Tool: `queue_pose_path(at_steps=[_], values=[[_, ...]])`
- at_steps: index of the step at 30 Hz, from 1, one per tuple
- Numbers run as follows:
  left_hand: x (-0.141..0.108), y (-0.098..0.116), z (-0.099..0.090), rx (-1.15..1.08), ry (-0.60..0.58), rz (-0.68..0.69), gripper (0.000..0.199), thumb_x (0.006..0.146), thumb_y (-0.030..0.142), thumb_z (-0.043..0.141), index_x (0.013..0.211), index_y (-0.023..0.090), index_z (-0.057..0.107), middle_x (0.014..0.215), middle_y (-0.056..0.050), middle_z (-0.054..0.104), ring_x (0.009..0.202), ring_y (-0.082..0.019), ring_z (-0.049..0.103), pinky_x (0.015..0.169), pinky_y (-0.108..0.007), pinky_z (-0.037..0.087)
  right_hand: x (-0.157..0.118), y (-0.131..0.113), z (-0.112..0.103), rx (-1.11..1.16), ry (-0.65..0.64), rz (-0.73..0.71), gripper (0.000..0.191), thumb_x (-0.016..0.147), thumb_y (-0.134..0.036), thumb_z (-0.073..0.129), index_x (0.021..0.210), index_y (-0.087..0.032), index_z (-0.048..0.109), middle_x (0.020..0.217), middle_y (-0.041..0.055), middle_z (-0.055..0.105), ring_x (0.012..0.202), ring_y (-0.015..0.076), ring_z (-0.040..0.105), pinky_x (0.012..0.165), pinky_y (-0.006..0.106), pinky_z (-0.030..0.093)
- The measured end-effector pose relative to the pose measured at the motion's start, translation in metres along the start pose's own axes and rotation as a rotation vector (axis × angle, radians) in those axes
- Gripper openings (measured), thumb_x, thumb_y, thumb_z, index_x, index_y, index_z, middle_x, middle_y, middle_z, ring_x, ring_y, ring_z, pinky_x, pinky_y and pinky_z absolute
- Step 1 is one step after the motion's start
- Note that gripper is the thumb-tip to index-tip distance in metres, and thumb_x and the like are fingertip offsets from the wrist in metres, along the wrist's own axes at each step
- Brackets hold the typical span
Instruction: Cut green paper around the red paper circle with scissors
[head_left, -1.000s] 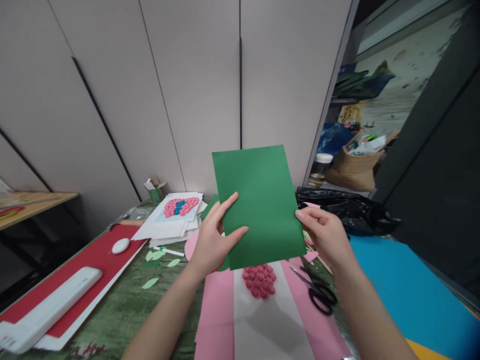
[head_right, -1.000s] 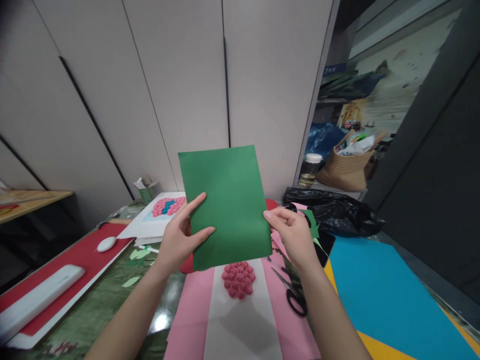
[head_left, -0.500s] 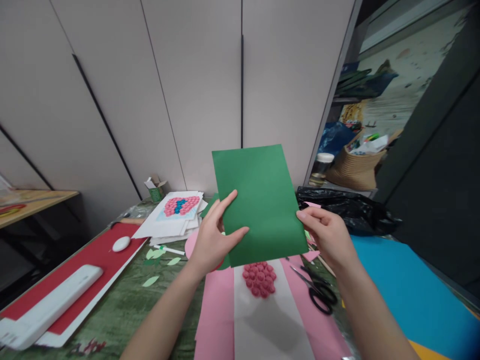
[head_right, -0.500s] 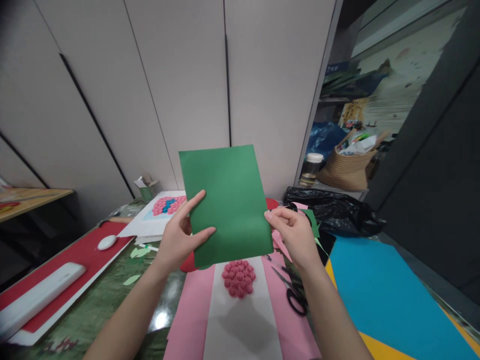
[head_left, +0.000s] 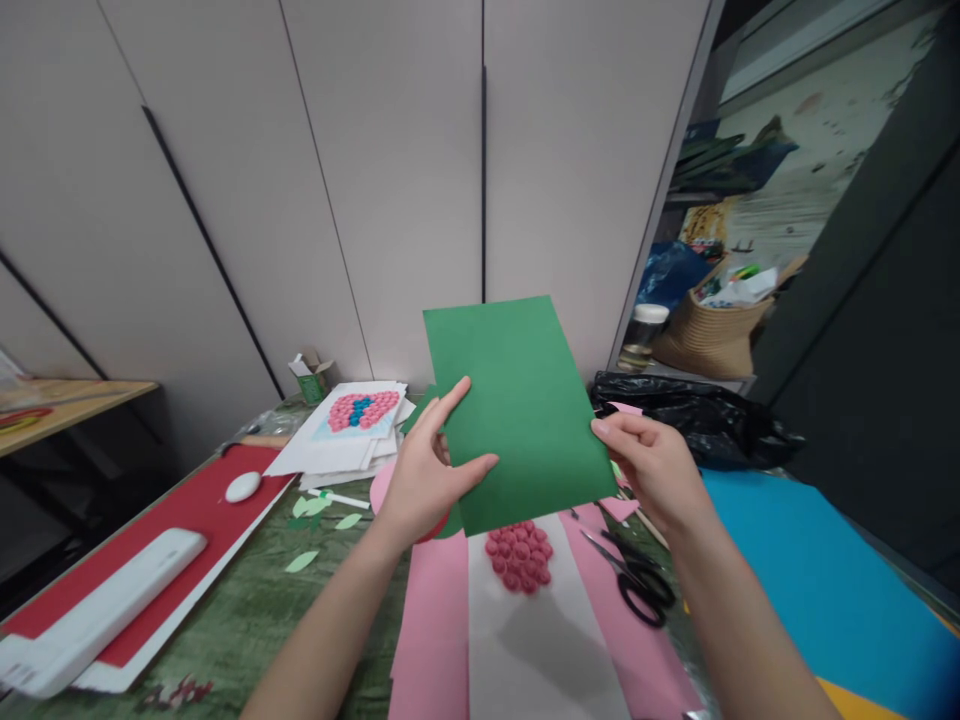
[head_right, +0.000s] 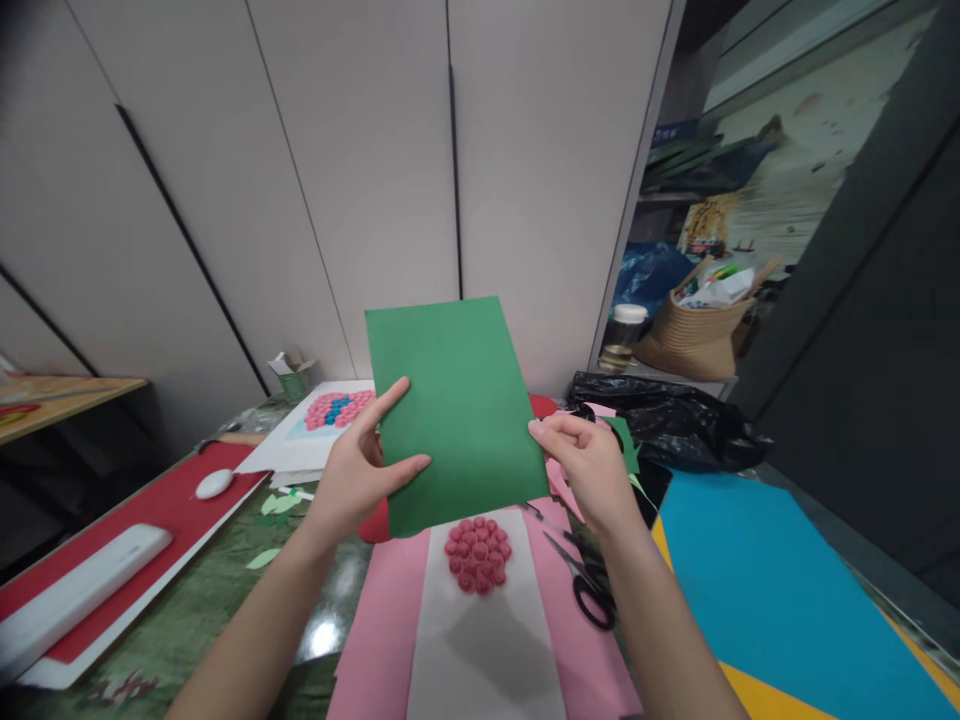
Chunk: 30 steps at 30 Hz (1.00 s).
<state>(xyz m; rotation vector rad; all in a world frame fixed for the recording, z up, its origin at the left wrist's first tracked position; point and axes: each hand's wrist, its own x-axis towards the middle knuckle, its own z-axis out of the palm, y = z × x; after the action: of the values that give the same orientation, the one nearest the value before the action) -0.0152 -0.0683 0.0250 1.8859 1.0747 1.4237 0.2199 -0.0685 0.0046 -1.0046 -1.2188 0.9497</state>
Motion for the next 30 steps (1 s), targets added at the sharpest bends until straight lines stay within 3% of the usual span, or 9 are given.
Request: queue_pose_path(at_steps=[9,15,22,30], values=[[0.001,-0.0039,-0.0006,-0.023,-0.05,-0.063,0.074,0.065,0.018,0.066,0.132,0.028,0.036,0.106,-0.007,0.058,0.072,-0.017,0.059,0.058,-0.029,0.051,0.0025,-0.002,0.0021,0.098,-0.011,0.07,0.02,0.069,-0.032,0.069,0.059,-0.016,0.062,0.056,-0.0001,0.055,0.05,0.0102,0.048,0.047,0.021,0.036],[0.0017,-0.0056,-0.0007,-0.029,-0.051,-0.094,0.074,0.065,0.02,0.067,0.132,0.03,0.037,0.101,-0.005,0.059,0.065,-0.014,0.056,0.053,-0.027,0.048,0.0044,0.0001,0.0017,0.083,-0.014,0.087,0.021,0.067,-0.035,0.069,0.058,-0.017,0.062,0.054,-0.001,0.056,0.048,0.0103,0.048,0.046,0.022,0.036],[0.0009,-0.0066,-0.001,0.01,-0.09,-0.074,0.043,0.07,0.025,0.064,0.113,0.026,0.059,0.102,-0.006,0.062,0.082,-0.02,0.058,0.067,-0.033,0.05,0.0048,0.0017,0.001,0.1,0.007,0.065,0.02,0.066,-0.034,0.07,0.058,-0.017,0.062,0.053,-0.0018,0.054,0.048,0.0102,0.047,0.046,0.022,0.035],[0.001,-0.0071,0.0,0.048,-0.064,-0.045,0.049,0.069,0.022,0.065,0.117,0.026,0.055,0.106,-0.006,0.061,0.089,-0.021,0.058,0.069,-0.032,0.049,0.0038,0.0011,0.0005,0.09,0.007,0.054,0.02,0.067,-0.034,0.07,0.06,-0.017,0.063,0.056,-0.0009,0.057,0.05,0.011,0.049,0.048,0.023,0.037]])
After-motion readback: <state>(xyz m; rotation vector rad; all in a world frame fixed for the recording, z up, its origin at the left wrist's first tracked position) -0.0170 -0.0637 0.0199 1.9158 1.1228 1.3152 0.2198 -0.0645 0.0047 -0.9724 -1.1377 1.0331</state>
